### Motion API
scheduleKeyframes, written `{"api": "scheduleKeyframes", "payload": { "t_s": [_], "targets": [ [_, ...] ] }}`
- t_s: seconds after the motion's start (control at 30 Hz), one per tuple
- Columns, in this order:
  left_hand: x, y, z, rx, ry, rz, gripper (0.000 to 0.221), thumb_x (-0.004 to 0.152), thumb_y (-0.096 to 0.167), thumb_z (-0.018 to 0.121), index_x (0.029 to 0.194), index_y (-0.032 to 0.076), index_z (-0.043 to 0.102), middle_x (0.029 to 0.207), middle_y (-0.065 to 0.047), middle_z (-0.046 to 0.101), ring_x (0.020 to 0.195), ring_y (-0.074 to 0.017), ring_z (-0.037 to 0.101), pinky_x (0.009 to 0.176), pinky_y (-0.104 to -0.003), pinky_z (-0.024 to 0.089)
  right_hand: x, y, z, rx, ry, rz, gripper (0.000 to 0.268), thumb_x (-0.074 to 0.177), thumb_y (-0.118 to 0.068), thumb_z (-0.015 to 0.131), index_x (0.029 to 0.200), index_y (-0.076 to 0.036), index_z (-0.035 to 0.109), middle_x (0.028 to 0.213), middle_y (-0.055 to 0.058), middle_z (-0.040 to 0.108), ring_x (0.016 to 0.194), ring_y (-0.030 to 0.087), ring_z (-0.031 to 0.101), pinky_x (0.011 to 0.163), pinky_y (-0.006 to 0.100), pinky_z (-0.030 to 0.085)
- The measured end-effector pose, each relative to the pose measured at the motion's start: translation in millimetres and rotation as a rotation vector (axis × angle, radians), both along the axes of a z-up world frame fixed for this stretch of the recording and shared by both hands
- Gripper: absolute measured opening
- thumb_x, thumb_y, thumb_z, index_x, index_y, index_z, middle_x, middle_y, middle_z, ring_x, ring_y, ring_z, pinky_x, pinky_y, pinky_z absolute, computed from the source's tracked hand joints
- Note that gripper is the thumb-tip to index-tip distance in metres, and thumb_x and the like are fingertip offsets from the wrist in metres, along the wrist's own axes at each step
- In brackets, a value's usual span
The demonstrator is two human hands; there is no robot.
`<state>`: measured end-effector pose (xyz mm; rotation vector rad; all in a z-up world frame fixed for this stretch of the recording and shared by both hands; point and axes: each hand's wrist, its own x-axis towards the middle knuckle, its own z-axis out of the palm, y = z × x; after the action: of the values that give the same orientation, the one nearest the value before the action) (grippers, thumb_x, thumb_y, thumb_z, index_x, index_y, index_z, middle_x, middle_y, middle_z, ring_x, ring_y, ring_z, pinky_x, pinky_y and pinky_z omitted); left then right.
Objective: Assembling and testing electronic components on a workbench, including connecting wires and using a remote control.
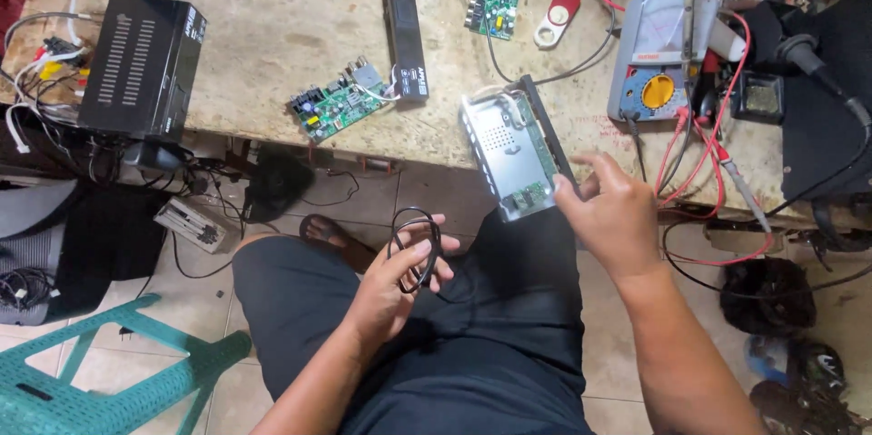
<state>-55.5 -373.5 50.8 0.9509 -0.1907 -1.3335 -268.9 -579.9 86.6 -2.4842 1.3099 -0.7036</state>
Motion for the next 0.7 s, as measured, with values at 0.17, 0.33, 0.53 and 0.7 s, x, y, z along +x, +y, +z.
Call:
{"api": "scheduleKeyframes", "payload": {
  "t_s": [0.17, 0.33, 0.53, 0.7],
  "targets": [
    [-11, -4, -4, 0.006, 0.017, 0.041, 0.055, 0.091, 0.019, 0.062, 0.142, -0.003, 0.056, 0.117, -0.035, 0.070, 0.075, -0.0276, 0.076, 0.053, -0.026, 0.059, 30, 34, 20, 0.271, -0.129, -0.030, 0.043, 0.088, -0.019, 0.079, 0.128, -0.008, 0.067, 0.062, 0.008, 0.069, 0.058, 0.028, 0.070, 0.056, 0.039, 0.055],
    [-14, -10, -9, 0.003, 0.050, 0.104, 0.054, 0.092, 0.019, 0.063, 0.142, -0.002, 0.055, 0.125, -0.035, 0.067, 0.081, -0.0300, 0.076, 0.053, -0.026, 0.059, 39, 50, 20, 0.402, -0.245, 0.026, 0.040, 0.093, -0.012, 0.074, 0.130, -0.006, 0.064, 0.067, 0.010, 0.074, 0.052, 0.022, 0.070, 0.054, 0.034, 0.057],
    [-10, -19, -9, -0.070, 0.106, 0.184, 0.047, 0.096, 0.015, 0.059, 0.140, 0.000, 0.057, 0.137, -0.032, 0.062, 0.094, -0.0354, 0.076, 0.058, -0.028, 0.061, 41, 56, 19, 0.403, -0.312, 0.068, 0.035, 0.097, -0.014, 0.073, 0.130, -0.006, 0.065, 0.072, 0.011, 0.075, 0.056, 0.021, 0.072, 0.056, 0.034, 0.058],
    [-6, -27, -9, -0.161, 0.133, 0.207, 0.042, 0.097, 0.014, 0.057, 0.138, 0.006, 0.060, 0.147, -0.026, 0.058, 0.113, -0.0391, 0.070, 0.064, -0.028, 0.060, 46, 57, 18, 0.402, -0.265, 0.147, 0.063, 0.082, -0.019, 0.088, 0.137, -0.007, 0.060, 0.090, 0.019, 0.075, 0.078, 0.032, 0.076, 0.067, 0.043, 0.062]
  ]
}}
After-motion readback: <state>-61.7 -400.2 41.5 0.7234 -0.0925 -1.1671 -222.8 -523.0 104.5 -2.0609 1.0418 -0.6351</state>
